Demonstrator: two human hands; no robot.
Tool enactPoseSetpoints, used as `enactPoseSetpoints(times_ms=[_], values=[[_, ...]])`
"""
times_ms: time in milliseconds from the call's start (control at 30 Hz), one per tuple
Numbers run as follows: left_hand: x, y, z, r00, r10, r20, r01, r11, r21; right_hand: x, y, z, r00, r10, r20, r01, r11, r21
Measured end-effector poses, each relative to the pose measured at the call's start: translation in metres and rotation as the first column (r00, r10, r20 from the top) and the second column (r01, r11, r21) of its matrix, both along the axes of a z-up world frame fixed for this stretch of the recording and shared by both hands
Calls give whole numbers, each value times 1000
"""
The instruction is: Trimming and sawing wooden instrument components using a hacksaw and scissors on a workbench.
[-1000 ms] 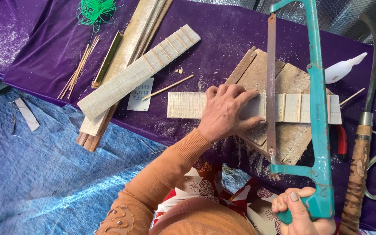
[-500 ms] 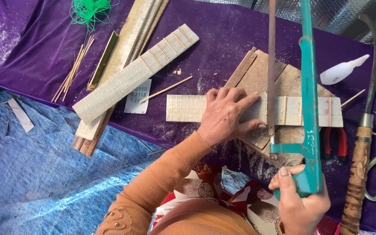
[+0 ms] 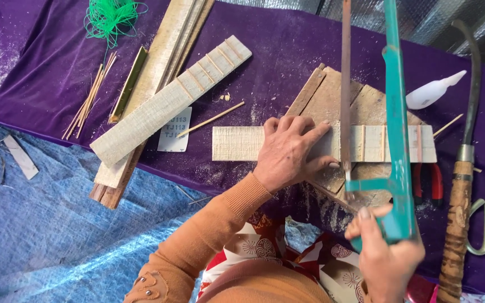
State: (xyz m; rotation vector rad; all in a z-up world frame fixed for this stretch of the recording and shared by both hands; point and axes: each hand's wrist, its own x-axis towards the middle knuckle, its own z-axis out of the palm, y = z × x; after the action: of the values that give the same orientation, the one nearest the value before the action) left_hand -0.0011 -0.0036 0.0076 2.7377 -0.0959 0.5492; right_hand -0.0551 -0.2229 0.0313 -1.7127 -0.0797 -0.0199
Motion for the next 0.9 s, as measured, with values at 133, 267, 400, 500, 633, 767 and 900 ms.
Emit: enactPoseSetpoints(times_ms=[133, 267, 400, 500, 633, 767, 900], values=[[-1, -1, -1, 999, 16, 47, -15, 1000, -25, -1, -4, -6, 1000, 1, -9, 0, 995, 104], [2, 0, 0, 999, 11, -31, -12, 1000, -29, -35, 3, 21, 962, -200, -186, 210, 977, 36], [2, 0, -2, 999, -14, -42, 13, 999, -33, -51, 0, 18, 927, -295, -231, 327, 938, 115], [2, 0, -4, 1000, -11, -20, 11, 1000, -7, -9, -12, -7, 1000, -5, -19, 6, 996, 85], [2, 0, -5, 1000, -7, -20, 6, 999, -35, 11, -4, -2, 996, 20, -85, -4, 984, 180], [3, -2, -5, 999, 7, -51, -7, 1000, 4, -22, -13, -4, 971, -120, -208, 168, 957, 235], [3, 0, -6, 998, -15, -55, 14, 1000, -26, -54, -28, 1, 900, -231, -370, 306, 939, 159]])
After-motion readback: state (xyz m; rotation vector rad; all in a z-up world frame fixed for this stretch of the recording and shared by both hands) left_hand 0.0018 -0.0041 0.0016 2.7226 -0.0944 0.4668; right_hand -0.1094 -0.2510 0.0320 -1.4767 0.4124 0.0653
